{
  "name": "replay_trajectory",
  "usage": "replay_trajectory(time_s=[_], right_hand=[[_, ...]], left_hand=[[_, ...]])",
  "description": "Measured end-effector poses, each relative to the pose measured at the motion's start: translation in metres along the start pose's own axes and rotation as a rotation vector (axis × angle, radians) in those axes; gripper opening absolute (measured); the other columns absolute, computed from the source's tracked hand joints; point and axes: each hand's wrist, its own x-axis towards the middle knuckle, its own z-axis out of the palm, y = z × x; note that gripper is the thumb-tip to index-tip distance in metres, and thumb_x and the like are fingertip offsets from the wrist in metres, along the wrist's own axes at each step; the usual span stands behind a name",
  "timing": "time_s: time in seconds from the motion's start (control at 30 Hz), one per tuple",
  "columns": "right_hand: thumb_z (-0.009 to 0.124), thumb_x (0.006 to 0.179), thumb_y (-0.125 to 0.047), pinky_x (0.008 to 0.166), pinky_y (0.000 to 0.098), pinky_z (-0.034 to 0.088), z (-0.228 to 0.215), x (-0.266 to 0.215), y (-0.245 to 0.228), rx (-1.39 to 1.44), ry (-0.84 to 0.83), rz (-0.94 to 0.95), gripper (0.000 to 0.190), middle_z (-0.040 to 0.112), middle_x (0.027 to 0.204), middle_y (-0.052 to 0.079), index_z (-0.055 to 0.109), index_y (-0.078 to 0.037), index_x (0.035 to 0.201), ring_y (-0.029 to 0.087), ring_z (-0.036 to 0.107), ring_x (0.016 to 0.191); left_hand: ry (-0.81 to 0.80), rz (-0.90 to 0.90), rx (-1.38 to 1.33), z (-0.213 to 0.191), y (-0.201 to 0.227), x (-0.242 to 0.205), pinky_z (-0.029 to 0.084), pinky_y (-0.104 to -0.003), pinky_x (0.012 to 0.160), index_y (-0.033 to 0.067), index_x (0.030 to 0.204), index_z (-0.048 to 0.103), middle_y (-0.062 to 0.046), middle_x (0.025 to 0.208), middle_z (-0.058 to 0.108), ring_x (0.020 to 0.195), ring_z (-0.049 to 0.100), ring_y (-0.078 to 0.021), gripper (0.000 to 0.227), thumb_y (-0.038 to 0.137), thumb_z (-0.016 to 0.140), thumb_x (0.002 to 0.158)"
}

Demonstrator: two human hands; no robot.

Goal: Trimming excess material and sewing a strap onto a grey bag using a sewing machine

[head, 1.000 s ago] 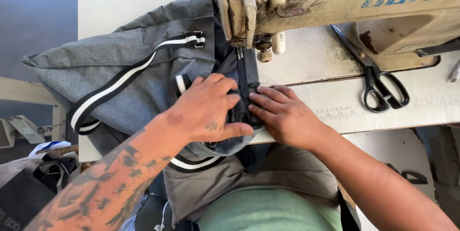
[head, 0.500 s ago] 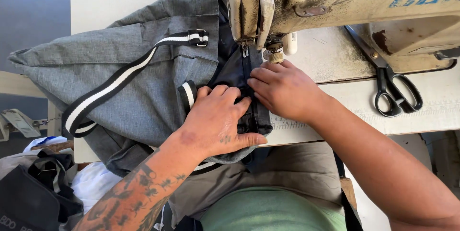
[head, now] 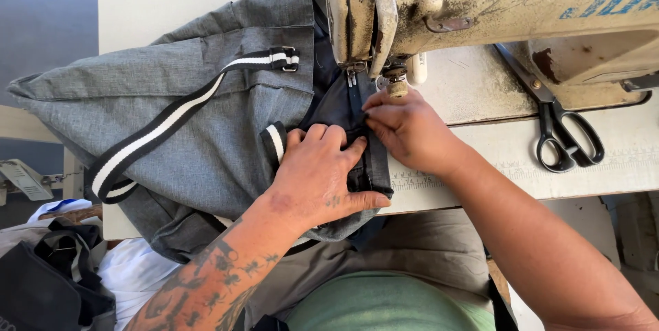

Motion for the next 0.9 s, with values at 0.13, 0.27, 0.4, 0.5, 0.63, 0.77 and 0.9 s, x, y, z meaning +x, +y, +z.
replay_trajectory(time_s=[0.13, 0.27, 0.4, 0.5, 0.63, 0.77, 0.9], right_hand=[[0.066, 0.104, -0.03, 0.092, 0.0431, 0.049, 0.011, -0.011, 0.002, -0.335, 0.012, -0.123, 0.02, 0.073, 0.119, 0.004, 0.08, -0.017, 0.108, 0.032, 0.069, 0.109], [0.065, 0.104, -0.029, 0.094, 0.043, 0.049, 0.011, -0.012, 0.006, -0.279, 0.025, -0.124, 0.019, 0.072, 0.118, 0.004, 0.079, -0.016, 0.109, 0.033, 0.067, 0.113], [0.067, 0.103, -0.028, 0.094, 0.0436, 0.049, 0.015, -0.015, 0.006, -0.286, 0.027, -0.121, 0.017, 0.072, 0.119, 0.004, 0.078, -0.017, 0.11, 0.033, 0.067, 0.113], [0.067, 0.103, -0.029, 0.096, 0.0435, 0.048, 0.015, -0.016, 0.009, -0.337, 0.008, -0.12, 0.017, 0.072, 0.12, 0.003, 0.079, -0.019, 0.11, 0.032, 0.066, 0.112], [0.066, 0.1, -0.028, 0.093, 0.0452, 0.048, 0.015, -0.012, 0.005, -0.38, 0.019, -0.175, 0.02, 0.07, 0.128, 0.007, 0.078, -0.017, 0.111, 0.034, 0.066, 0.108], [0.065, 0.098, -0.03, 0.095, 0.0437, 0.045, 0.01, -0.011, 0.004, -0.374, 0.003, -0.18, 0.022, 0.071, 0.126, 0.004, 0.077, -0.019, 0.112, 0.031, 0.066, 0.114], [0.063, 0.095, -0.03, 0.095, 0.0449, 0.043, 0.011, -0.007, 0.01, -0.395, 0.0, -0.203, 0.023, 0.072, 0.124, 0.005, 0.076, -0.018, 0.11, 0.032, 0.066, 0.116]], left_hand=[[-0.037, 0.012, -0.001, 0.002, -0.006, 0.0, 0.037, -0.061, 0.101, 0.0179, 0.147, 0.063, -0.01, 0.121, 0.056, 0.126, 0.051, -0.0374, 0.107, 0.098, 0.043, 0.079], [-0.045, 0.008, 0.003, 0.004, -0.01, 0.004, 0.036, -0.063, 0.104, 0.0206, 0.147, 0.063, -0.011, 0.128, 0.053, 0.13, 0.047, -0.0376, 0.108, 0.1, 0.042, 0.077], [-0.056, 0.003, -0.005, 0.0, -0.007, 0.002, 0.034, -0.07, 0.107, 0.0215, 0.143, 0.066, -0.017, 0.149, 0.042, 0.144, 0.035, -0.0441, 0.105, 0.1, 0.045, 0.075], [-0.073, 0.015, -0.012, -0.003, -0.009, 0.0, 0.03, -0.077, 0.108, 0.021, 0.145, 0.063, -0.019, 0.156, 0.037, 0.15, 0.029, -0.0467, 0.104, 0.098, 0.048, 0.075], [-0.073, 0.028, -0.086, -0.006, -0.014, 0.0, 0.025, -0.089, 0.106, 0.0191, 0.142, 0.065, -0.022, 0.157, 0.037, 0.151, 0.026, -0.0502, 0.104, 0.096, 0.053, 0.073], [-0.11, 0.027, -0.036, -0.009, -0.014, 0.002, 0.025, -0.09, 0.107, 0.0201, 0.142, 0.065, -0.019, 0.157, 0.037, 0.153, 0.024, -0.0485, 0.104, 0.097, 0.053, 0.072], [-0.109, 0.029, -0.069, -0.014, -0.019, 0.006, 0.024, -0.091, 0.107, 0.0191, 0.142, 0.065, -0.02, 0.156, 0.039, 0.152, 0.026, -0.0499, 0.104, 0.096, 0.055, 0.072]])
